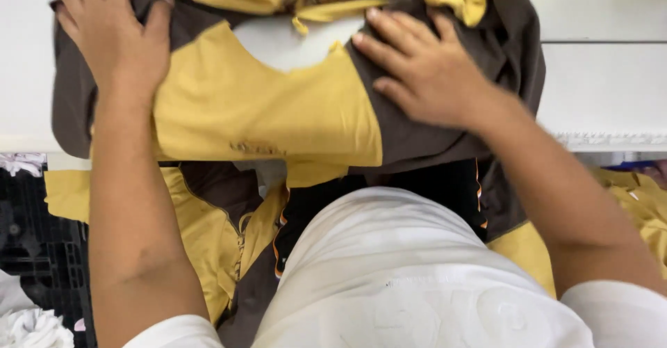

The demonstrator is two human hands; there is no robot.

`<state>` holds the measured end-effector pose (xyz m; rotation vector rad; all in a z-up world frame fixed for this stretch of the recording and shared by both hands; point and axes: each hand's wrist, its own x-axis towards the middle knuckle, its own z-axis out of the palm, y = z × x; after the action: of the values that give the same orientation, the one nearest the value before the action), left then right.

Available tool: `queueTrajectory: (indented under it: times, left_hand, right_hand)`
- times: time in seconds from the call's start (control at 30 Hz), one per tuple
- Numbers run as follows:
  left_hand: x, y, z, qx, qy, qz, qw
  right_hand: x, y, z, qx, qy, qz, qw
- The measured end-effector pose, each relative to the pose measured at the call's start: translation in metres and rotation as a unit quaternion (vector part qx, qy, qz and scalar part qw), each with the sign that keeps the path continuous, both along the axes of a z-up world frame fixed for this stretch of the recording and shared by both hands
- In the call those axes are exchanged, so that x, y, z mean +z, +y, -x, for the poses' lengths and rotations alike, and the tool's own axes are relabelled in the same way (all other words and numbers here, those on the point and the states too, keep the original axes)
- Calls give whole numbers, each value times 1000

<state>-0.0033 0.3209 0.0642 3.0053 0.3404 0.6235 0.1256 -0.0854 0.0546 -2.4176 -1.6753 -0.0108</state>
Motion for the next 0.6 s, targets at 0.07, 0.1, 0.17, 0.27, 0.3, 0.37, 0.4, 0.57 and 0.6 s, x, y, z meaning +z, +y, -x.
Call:
queueTrajectory:
  times: [0.07, 0.1, 0.17, 0.27, 0.3, 0.37, 0.4, 0.57, 0.6]
  left_hand:
    - [1, 4, -4, -11, -12, 8, 1000]
    - [3, 6, -6, -20, -29, 13, 999]
    - [4, 10, -15, -19, -37, 5, 999]
    - [4, 11, -19, -24, -41, 28, 998]
    - [5, 11, -21, -31, -47, 56, 997]
    - [5, 12, -23, -30, -48, 49, 997]
    - [5, 12, -23, -28, -48, 42, 998]
    - [-4, 20, -20, -42, -69, 21, 997]
    - [-6, 23, -20, -49, -78, 8, 996]
  right_hand:
    - [7, 4, -15, 6, 23, 7, 1000]
    - [12, 6, -25, 14, 41, 10, 999]
    - [9, 10, -32, 11, 33, 10, 999]
    - [9, 12, -30, 5, 35, 18, 999]
    - [11, 13, -30, 1, 36, 22, 999]
    - [8, 12, -30, 2, 30, 12, 999]
    - [6, 12, -30, 3, 24, 0, 1000]
    - [6, 12, -29, 4, 23, -3, 1000]
    - [6, 12, -30, 2, 24, -5, 1000]
